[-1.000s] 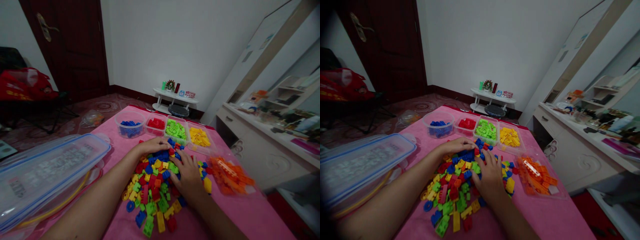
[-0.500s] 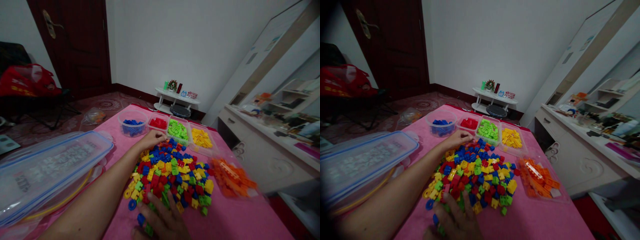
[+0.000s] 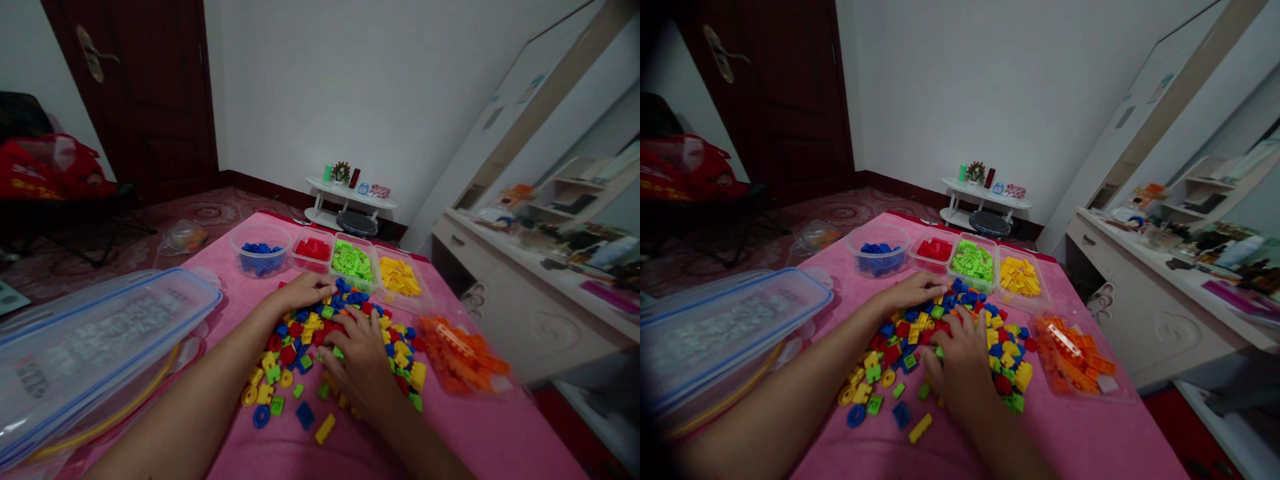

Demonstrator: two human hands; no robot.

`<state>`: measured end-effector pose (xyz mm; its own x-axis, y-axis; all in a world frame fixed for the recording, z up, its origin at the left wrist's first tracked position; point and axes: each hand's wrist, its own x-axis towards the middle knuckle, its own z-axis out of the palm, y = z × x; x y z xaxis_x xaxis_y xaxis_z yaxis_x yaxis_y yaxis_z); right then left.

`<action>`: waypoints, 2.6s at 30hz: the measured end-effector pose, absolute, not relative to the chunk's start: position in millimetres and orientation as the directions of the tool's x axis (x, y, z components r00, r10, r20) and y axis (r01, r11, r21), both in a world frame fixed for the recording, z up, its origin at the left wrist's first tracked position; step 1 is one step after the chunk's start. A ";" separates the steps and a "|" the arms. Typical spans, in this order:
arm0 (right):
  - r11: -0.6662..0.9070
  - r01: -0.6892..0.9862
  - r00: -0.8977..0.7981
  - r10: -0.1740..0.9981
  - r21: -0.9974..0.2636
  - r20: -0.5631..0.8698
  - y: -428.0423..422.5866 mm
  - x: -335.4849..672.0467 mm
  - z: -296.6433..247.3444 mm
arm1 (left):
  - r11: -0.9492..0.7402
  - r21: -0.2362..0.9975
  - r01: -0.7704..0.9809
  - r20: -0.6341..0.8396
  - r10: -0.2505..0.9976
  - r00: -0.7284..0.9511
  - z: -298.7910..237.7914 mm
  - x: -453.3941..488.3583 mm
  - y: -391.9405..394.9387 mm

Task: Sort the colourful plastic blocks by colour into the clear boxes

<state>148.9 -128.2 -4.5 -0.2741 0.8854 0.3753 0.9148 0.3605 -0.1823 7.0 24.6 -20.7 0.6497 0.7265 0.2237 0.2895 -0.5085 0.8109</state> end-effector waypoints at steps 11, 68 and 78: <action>-0.195 0.933 0.235 0.967 -0.303 0.101 -81.0 245.5 -13.0 | -0.488 0.546 0.680 0.165 0.859 0.484 -23.8 11.2 16.7; -0.061 0.823 0.249 0.932 -0.565 0.262 -220.8 268.4 -70.8 | -0.296 0.937 0.186 0.186 0.872 0.452 -44.5 -7.2 48.0; -0.037 0.583 0.332 0.923 -0.812 0.196 -141.7 217.6 -57.5 | -0.330 0.925 0.189 0.214 0.864 0.456 -51.8 -7.2 51.9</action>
<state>217.6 -141.7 -57.5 0.3319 0.9226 0.1965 0.5828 -0.0368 -0.8118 -7.2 51.9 -51.8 0.4564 0.8636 0.2143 0.1893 -0.3296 0.9249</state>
